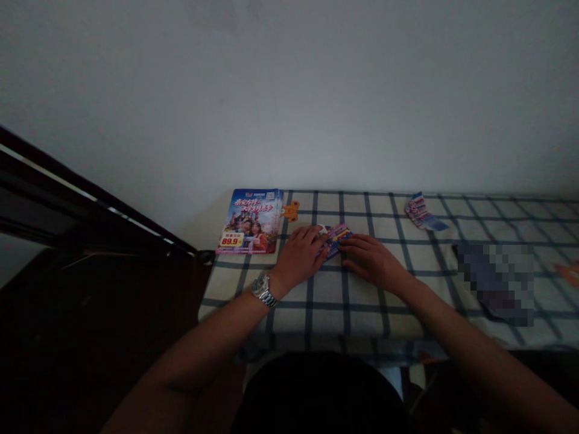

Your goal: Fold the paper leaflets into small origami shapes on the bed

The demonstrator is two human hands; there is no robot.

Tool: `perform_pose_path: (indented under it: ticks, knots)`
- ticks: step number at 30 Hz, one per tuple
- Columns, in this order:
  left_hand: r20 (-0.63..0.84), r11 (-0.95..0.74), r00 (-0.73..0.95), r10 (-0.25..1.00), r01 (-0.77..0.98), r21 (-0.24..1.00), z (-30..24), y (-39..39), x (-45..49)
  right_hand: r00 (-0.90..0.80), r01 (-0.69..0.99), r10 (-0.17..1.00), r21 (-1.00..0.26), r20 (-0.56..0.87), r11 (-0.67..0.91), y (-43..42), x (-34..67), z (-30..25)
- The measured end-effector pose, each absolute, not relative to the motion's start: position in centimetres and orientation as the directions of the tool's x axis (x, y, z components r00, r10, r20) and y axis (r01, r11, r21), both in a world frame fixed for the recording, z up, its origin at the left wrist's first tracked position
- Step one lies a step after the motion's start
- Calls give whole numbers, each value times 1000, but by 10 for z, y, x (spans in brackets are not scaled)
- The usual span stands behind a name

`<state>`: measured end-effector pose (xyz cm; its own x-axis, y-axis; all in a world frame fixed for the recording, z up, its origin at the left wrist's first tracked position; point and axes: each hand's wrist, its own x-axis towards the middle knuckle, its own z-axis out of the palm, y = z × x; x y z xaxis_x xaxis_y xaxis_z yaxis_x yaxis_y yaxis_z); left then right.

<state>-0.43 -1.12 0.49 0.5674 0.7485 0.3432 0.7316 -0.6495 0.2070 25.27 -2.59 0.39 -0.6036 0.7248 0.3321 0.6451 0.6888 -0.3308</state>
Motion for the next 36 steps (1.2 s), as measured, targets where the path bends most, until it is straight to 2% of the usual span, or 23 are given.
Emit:
perform_pose_path:
  ticks: [15,28,36]
  knots:
    - [319,-712,637,701,646,275,0,-2,-14,-564,633,735,-374,377,678,-3,247,-2]
    - [272,-727,675,686,626,282,6,-2,-18,-627,605,699,-351,345,715,5,251,1]
    - [322,-714,637,700,636,292,3,-2,-15,-608,595,698,-365,379,716,4,251,-5]
